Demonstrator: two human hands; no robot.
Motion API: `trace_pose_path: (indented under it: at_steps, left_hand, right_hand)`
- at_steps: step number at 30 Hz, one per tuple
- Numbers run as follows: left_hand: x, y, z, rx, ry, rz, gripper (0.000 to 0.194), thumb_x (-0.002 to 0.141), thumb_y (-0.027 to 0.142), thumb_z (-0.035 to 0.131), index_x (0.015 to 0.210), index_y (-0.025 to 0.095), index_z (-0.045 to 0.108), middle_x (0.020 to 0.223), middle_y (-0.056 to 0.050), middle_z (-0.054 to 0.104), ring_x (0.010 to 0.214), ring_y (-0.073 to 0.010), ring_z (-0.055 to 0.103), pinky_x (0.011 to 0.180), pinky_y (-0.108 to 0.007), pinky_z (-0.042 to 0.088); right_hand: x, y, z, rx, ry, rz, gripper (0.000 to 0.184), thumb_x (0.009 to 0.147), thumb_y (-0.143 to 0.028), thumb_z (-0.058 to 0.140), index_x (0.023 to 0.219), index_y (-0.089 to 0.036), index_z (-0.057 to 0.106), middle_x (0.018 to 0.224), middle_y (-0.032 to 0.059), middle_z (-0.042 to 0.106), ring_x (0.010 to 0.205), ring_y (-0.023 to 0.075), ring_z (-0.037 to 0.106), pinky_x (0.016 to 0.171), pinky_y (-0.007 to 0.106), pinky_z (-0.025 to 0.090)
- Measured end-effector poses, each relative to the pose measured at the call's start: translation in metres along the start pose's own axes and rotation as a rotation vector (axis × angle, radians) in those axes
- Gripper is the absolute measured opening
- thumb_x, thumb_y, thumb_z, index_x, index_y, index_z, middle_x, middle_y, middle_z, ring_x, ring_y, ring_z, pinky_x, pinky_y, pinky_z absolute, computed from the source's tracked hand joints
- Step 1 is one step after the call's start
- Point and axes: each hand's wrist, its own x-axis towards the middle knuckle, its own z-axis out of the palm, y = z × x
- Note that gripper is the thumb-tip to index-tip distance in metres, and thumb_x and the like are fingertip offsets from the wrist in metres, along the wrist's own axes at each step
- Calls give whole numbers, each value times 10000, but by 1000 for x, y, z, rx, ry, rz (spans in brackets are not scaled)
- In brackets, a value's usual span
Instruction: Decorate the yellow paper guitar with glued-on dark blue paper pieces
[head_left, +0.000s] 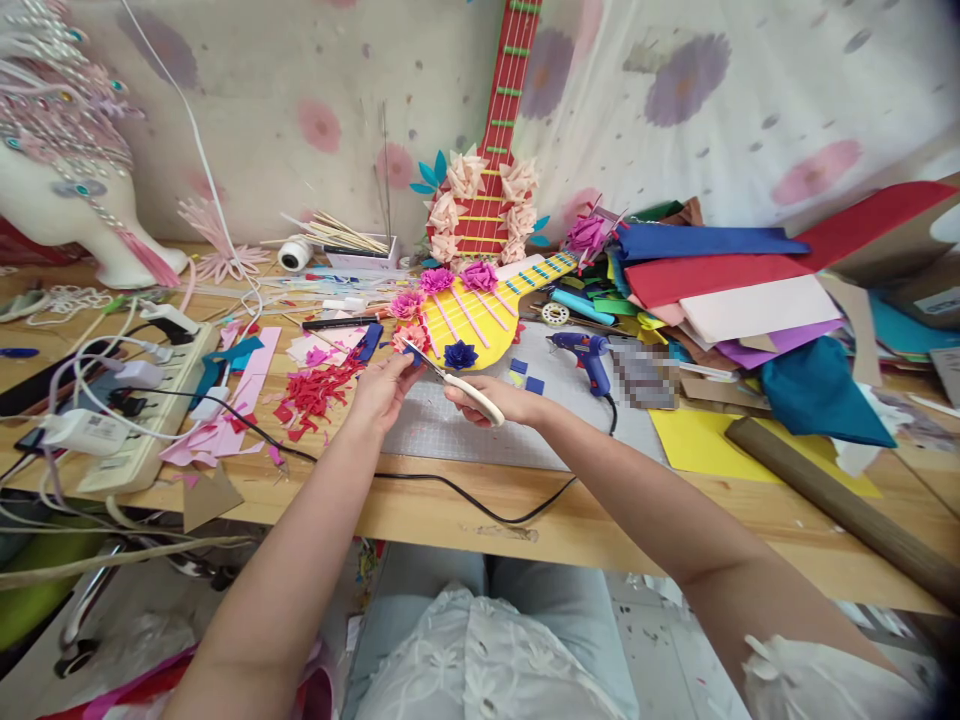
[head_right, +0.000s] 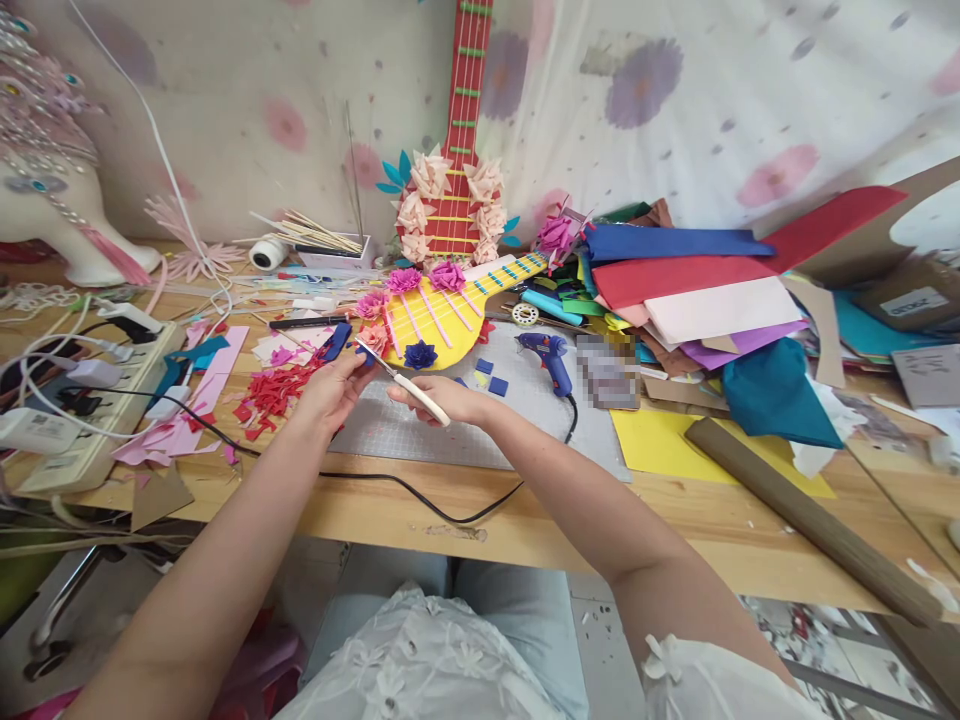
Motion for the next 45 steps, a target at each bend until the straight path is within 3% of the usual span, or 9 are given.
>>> trace_pose_path:
  at_steps: [25, 37, 41, 45]
  left_hand:
    - [0, 29, -12, 264, -151, -202, 74, 646, 31, 620, 627, 90, 660, 669, -61, 675, 638, -105, 630, 699, -230, 551]
    - [8, 40, -18, 333, -216, -211, 122, 623, 15, 616, 637, 129, 658, 678, -59, 692, 673, -143, 667, 693, -249, 557]
    - [7, 38, -21, 347, -193, -230, 79, 616, 41, 663, 606, 117, 642, 643, -74, 681, 667, -152, 671, 686, -251, 555]
    - [3, 27, -24, 368, -164, -237, 88, 575, 69, 730, 614, 92, 655, 668, -92, 685, 629, -143, 657, 648, -243, 552]
  right_hand:
    - [-11, -12, -15, -90, -173, 32, 524, 680, -655, 599, 688, -189, 360, 567, -88, 278, 441, 21, 267, 382, 165, 239]
    - [-2, -16, -21, -173, -189, 38, 534, 681, -681, 575, 686, -185, 379, 505, -89, 336, 400, 25, 298, 356, 167, 245]
    - [-3, -15, -21, -143, -164, 0, 529, 683, -680, 573, 680, -190, 373, 480, -88, 363, 383, 33, 334, 351, 173, 270]
    - [-8, -13, -20, -101, -29, -75, 531, 681, -684, 571, 657, -193, 371, 451, -75, 410, 371, 47, 381, 359, 187, 292]
